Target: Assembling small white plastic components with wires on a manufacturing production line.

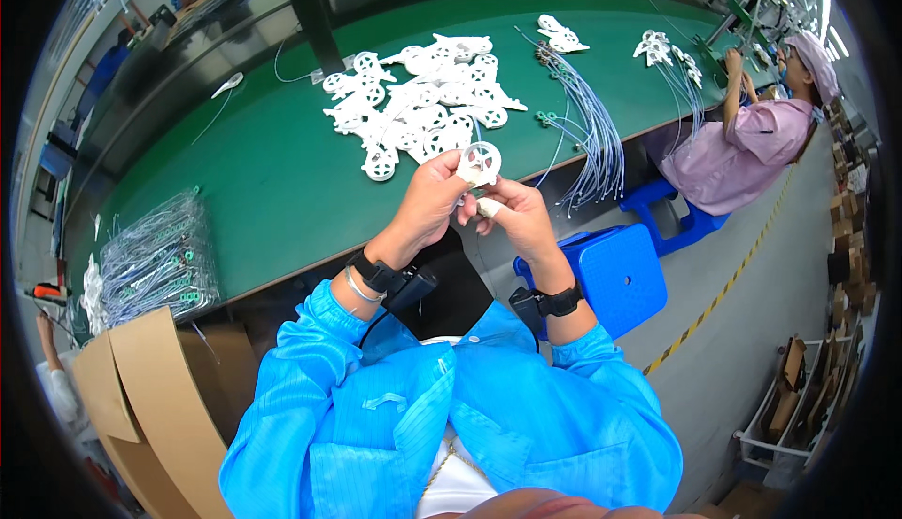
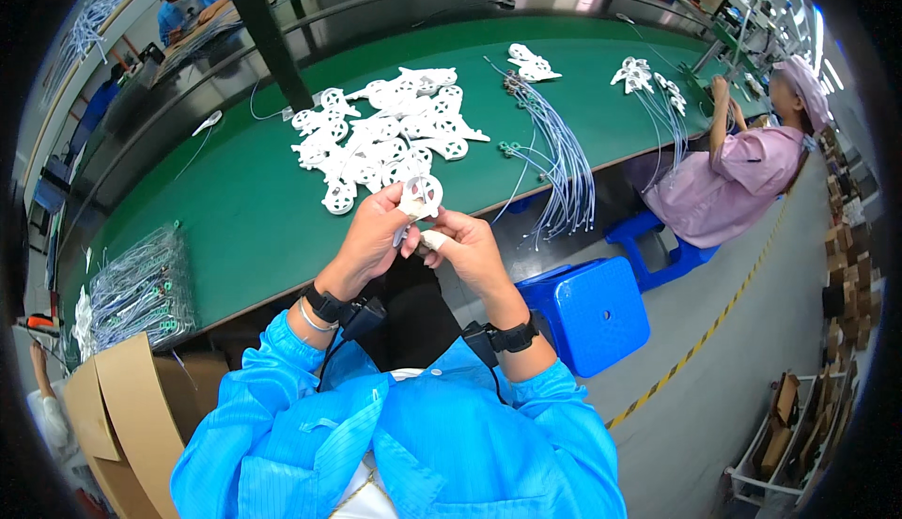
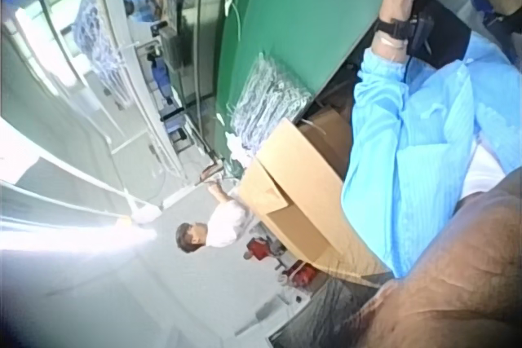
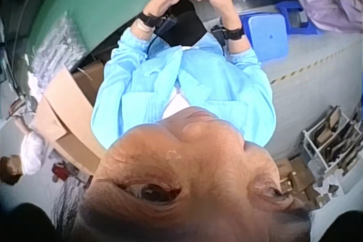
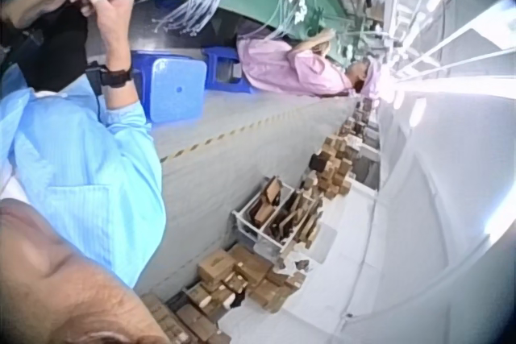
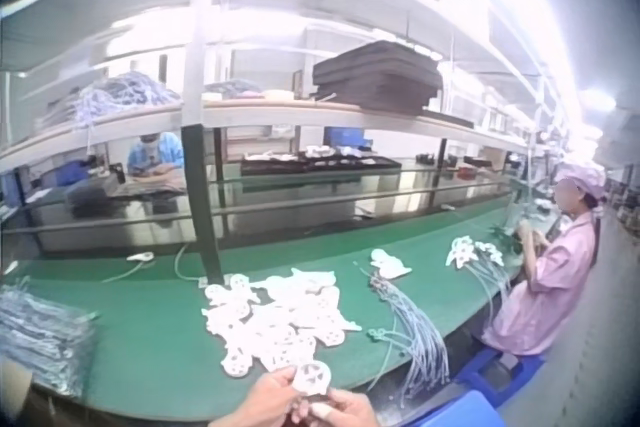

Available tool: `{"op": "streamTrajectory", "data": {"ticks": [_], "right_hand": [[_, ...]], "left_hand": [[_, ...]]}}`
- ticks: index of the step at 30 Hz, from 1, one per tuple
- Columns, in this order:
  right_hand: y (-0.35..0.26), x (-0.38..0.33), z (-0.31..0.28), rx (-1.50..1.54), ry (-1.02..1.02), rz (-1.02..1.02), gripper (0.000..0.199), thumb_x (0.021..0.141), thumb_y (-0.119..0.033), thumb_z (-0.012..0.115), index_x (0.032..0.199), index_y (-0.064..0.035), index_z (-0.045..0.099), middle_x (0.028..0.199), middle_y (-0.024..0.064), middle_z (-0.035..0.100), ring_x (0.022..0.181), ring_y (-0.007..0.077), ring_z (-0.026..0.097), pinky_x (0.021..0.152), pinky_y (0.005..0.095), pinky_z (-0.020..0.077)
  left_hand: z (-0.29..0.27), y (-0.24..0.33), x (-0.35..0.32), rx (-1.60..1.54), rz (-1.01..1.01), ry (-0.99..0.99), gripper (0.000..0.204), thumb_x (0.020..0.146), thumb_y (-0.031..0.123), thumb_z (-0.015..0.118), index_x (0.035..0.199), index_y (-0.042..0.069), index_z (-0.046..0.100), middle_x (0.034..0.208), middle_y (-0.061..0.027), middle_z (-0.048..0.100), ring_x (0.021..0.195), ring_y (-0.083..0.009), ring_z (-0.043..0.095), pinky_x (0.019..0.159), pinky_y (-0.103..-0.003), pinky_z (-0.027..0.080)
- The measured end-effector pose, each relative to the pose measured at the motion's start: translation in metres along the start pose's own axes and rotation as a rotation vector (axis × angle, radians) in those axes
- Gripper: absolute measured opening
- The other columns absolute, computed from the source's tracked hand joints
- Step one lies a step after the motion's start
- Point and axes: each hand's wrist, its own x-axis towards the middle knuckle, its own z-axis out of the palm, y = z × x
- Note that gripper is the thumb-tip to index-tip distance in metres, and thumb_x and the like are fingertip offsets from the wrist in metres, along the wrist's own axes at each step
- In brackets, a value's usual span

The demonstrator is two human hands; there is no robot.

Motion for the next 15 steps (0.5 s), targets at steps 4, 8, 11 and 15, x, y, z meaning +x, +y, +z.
{"op": "streamTrajectory", "data": {"ticks": [4,8,11,15], "right_hand": [[0.002,-0.002,-0.004,0.337,0.016,0.102,0.019,0.088,-0.011,0.057,0.101,0.0022,0.061,0.074,0.0074,0.064,0.052,0.009,0.057,0.045,0.0195,0.0478],[0.004,0.002,-0.003,0.198,0.044,0.11,0.018,0.088,-0.012,0.058,0.097,0.0027,0.062,0.069,0.0062,0.063,0.051,0.0087,0.057,0.045,0.0185,0.0466],[0.01,0.0,-0.004,0.009,0.118,0.041,0.016,0.088,-0.013,0.057,0.09,0.0005,0.065,0.063,0.0034,0.062,0.051,0.0083,0.057,0.045,0.0187,0.0455],[0.029,-0.015,-0.017,-0.932,-0.009,-0.127,0.015,0.08,-0.018,0.059,0.078,-0.0039,0.065,0.061,0.0156,0.059,0.055,0.0307,0.058,0.054,0.0399,0.0468]], "left_hand": [[0.0,-0.001,-0.001,-0.03,-0.082,-0.039,0.017,0.087,0.011,0.058,0.099,-0.001,0.058,0.072,-0.005,0.06,0.043,-0.0057,0.051,0.036,-0.018,0.04],[-0.001,-0.009,-0.001,-0.016,-0.087,-0.058,0.017,0.09,0.014,0.055,0.099,-0.001,0.056,0.07,-0.0031,0.06,0.045,-0.0045,0.053,0.036,-0.017,0.041],[0.004,-0.002,-0.001,0.006,-0.078,-0.072,0.017,0.09,0.01,0.052,0.102,-0.002,0.056,0.077,-0.0063,0.063,0.045,-0.0045,0.053,0.037,-0.017,0.041],[0.012,0.028,0.005,-0.059,0.013,-0.045,0.022,0.086,0.004,0.048,0.105,-0.005,0.054,0.089,-0.0147,0.065,0.044,-0.0064,0.05,0.036,-0.018,0.037]]}}
